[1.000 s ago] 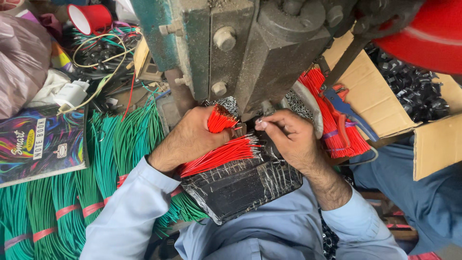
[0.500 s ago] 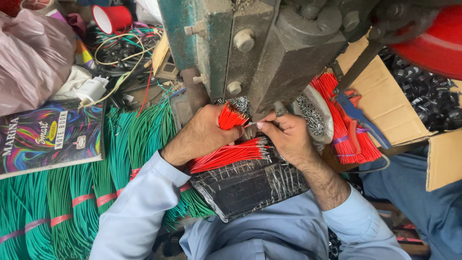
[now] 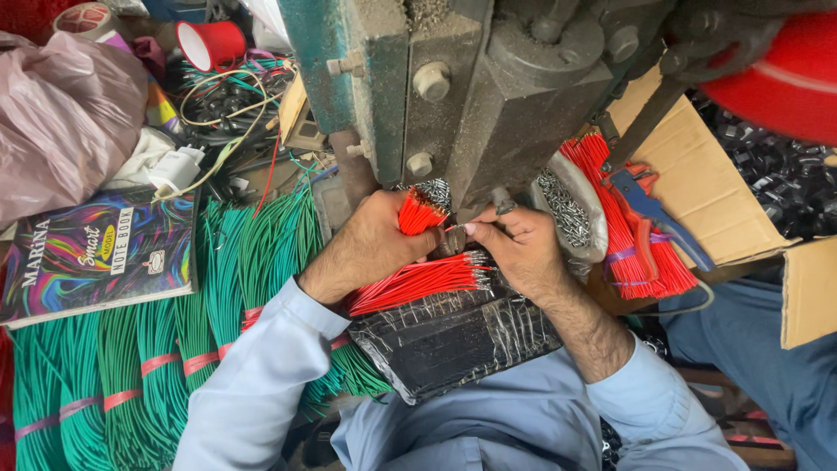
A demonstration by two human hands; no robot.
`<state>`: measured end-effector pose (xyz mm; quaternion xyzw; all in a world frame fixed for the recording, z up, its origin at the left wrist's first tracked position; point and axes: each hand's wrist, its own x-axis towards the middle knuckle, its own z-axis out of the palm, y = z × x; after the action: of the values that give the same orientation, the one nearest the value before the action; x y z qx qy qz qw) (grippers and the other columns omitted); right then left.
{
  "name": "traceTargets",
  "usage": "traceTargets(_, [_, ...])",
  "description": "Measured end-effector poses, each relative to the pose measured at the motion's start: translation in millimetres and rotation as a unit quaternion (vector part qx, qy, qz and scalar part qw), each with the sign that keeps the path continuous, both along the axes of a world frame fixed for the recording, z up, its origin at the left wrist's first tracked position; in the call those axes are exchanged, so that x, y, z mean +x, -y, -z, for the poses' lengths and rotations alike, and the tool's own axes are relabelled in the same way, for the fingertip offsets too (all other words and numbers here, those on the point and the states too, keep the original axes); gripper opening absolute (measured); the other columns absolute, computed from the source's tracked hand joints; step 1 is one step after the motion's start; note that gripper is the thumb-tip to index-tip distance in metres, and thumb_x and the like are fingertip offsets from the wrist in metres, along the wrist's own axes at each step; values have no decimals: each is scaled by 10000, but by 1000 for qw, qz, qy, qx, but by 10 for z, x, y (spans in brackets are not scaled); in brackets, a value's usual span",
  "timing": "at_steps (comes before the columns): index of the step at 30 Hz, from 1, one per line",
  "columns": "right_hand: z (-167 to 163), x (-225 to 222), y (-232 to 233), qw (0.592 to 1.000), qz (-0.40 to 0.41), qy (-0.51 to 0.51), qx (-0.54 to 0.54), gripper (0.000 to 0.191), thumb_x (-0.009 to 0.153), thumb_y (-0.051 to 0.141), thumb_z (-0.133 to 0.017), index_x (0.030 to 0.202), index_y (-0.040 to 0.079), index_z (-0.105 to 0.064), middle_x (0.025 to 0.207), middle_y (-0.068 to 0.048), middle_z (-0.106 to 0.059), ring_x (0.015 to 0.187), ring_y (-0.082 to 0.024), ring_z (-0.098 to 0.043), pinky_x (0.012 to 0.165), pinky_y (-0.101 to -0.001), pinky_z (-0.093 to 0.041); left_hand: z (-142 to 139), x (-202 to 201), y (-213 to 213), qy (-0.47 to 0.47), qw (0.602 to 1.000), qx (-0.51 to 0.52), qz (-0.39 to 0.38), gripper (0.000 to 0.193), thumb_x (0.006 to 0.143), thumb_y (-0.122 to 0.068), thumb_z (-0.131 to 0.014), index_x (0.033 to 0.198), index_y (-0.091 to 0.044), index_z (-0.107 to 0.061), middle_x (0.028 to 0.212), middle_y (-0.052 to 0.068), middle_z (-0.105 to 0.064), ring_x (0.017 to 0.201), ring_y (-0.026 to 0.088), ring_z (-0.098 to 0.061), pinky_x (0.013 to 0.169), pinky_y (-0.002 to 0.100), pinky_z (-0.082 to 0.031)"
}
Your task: The person crimps metal terminals onto the stripped ends of red insulated wires using a bench-mounted crimping press. They hold a bundle of red wires in one hand, position a wire end with a terminal in the press die, operate the press, and set the finished wire aside, repeating the cycle continuously.
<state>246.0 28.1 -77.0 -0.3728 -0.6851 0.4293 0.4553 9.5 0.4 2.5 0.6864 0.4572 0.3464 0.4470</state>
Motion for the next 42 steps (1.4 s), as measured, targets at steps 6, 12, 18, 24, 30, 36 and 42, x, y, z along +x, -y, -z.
traceTargets(6, [-29,0,12,1000,4,19,21,70,961,29,-712,1016,-9,-732,925,-31,-755,869,-66,-691,792,-235,-581,-11,0,4,-22,1000,22,-6,156,848,-105,-724,927,21,-681,677,75,-701,639,106,-650,619,318,-561])
traceTargets(12, [-50,-5,34,999,8,27,15,60,977,50,-719,1004,-1,-736,901,-33,-747,851,-59,-668,779,-237,-572,10,-9,-11,-31,999,15,-9,139,851,-111,-729,909,13,-705,681,67,-709,637,107,-656,619,312,-556])
traceTargets(18, [-69,-25,36,998,32,53,25,101,941,59,-733,1018,-1,-755,932,-29,-774,869,-63,-702,786,-237,-577,47,-25,-28,-9,1000,7,-4,133,844,-99,-717,926,4,-695,692,49,-715,643,98,-673,615,309,-566])
traceTargets(24, [-178,32,107,999,-32,16,-30,120,949,27,-711,1055,-20,-742,987,-63,-760,903,-91,-689,807,-247,-566,31,-42,6,10,997,66,35,129,878,-108,-726,961,-10,-717,766,50,-726,723,102,-654,692,300,-567])
traceTargets(30, [-422,429,315,994,-75,82,10,137,925,32,-705,1052,-11,-730,1057,-83,-736,975,-124,-705,851,-260,-573,-37,-19,61,-39,997,36,52,155,859,-120,-732,981,-33,-693,805,55,-734,761,112,-674,736,290,-569])
traceTargets(36, [-494,489,455,945,-4,301,128,202,837,166,-786,1007,61,-755,1027,-71,-712,992,-231,-693,863,-347,-542,-40,-17,65,17,996,63,54,127,880,-105,-713,981,-28,-698,850,49,-745,806,95,-686,756,288,-573])
traceTargets(42, [-414,431,491,945,12,282,163,150,827,176,-783,909,67,-719,980,-58,-677,1010,-252,-646,897,-379,-509,7,-44,45,-13,999,27,30,140,873,-71,-701,1000,-22,-733,816,37,-748,786,87,-665,743,288,-573])
